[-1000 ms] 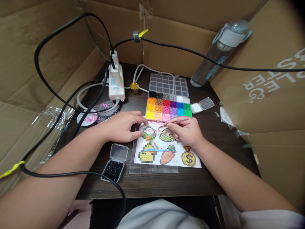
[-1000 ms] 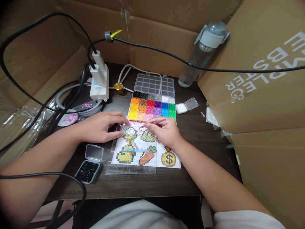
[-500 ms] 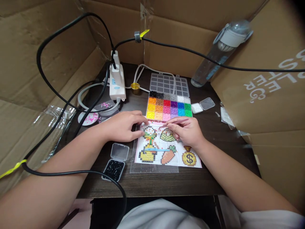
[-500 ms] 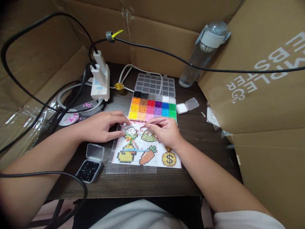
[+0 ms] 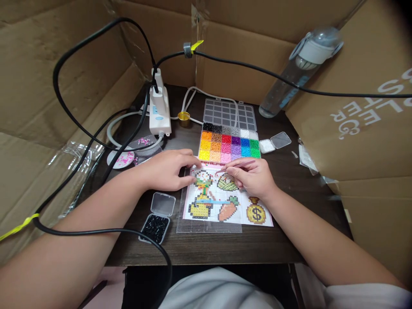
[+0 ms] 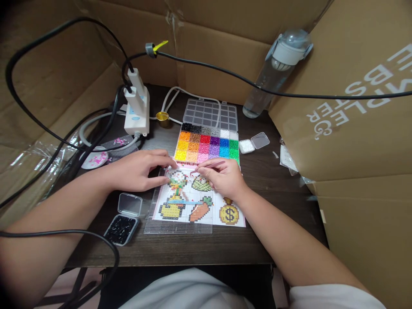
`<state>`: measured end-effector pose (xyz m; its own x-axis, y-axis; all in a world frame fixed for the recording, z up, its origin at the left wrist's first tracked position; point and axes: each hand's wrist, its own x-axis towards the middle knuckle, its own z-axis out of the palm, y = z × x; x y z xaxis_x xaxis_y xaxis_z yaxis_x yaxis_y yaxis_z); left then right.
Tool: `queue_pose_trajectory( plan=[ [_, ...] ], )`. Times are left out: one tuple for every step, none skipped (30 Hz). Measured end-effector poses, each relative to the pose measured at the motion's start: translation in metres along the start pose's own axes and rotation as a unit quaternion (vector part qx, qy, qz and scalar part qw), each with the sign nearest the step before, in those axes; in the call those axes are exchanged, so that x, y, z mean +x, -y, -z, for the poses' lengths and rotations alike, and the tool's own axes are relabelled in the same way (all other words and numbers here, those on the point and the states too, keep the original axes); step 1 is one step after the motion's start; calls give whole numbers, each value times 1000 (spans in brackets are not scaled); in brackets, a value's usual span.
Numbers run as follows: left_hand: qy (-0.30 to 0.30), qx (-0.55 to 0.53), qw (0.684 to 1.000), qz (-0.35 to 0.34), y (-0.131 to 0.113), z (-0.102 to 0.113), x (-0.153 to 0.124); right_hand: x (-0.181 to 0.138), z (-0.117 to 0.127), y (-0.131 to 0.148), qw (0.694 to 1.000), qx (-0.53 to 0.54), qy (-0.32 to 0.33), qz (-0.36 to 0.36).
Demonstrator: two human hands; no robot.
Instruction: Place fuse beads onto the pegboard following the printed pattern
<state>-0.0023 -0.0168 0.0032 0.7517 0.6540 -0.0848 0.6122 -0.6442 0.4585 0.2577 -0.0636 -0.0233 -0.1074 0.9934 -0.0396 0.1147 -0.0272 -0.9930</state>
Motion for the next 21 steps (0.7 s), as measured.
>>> queue_pose_trajectory(
  plan=[
    [0, 0, 1000, 0, 0, 0, 0, 0, 0, 0, 1000, -4, -1, -1],
    [0, 1, 1000, 0, 1, -1, 0, 0, 1, 1, 1000, -6, -2, -2],
    [0, 1, 1000, 1, 1, -1, 0, -1, 1, 1, 1000, -6, -2, -1],
    [0, 1, 1000, 1, 1, -1, 1, -1, 1, 2, 1000, -4, -3, -1],
    [0, 0, 1000, 2, 1, -2, 1, -1, 2, 2, 1000, -1, -3, 0],
    [1, 0, 1000, 1, 1, -2, 1, -1, 1, 3, 1000, 3, -3, 1],
    [1, -1, 1000, 1, 1, -2, 1, -2, 1, 4, 1000, 8, -2, 3],
    [3, 0, 1000, 2, 0, -1, 1, -2, 0, 5, 1000, 13, -3, 7],
    [5, 1, 1000, 3, 0, -1, 1, -2, -3, 7, 1000, 20, -3, 9],
    [7, 3, 1000, 4, -1, -1, 1, -1, -6, 8, 1000, 30, -5, 10],
    [9, 6, 1000, 6, -1, 0, 0, -2, -9, 10, 999, 39, -6, 8],
    [10, 7, 1000, 7, -2, 0, 0, -2, -13, 11, 999, 48, -5, 3],
    [10, 8, 1000, 7, -2, 0, 0, -2, -18, 12, 999, 54, 0, -5],
    [9, 9, 1000, 6, -2, 0, 0, -2, -23, 13, 998, 57, 8, -13],
    [7, 10, 1000, 4, -3, 0, -1, -3, -27, 13, 998, 56, 17, -21],
    [5, 11, 1000, 3, -3, 0, -1, -4, -30, 13, 998, 53, 25, -25],
    [4, 12, 1000, 1, -3, -1, -1, -4, -33, 13, 998, 47, 32, -27],
    [3, 12, 1000, -1, -3, -1, -1, -5, -35, 12, 998, 42, 34, -25],
    [2, 13, 1000, -2, -3, -1, -1, -5, -37, 10, 999, 37, 35, -21],
    [1, 12, 1000, -2, -3, -1, -1, -5, -37, 9, 999, 32, 35, -15],
    [1, 10, 1000, -3, -3, -1, 0, -5, -38, 8, 999, 28, 36, -10]
  ],
)
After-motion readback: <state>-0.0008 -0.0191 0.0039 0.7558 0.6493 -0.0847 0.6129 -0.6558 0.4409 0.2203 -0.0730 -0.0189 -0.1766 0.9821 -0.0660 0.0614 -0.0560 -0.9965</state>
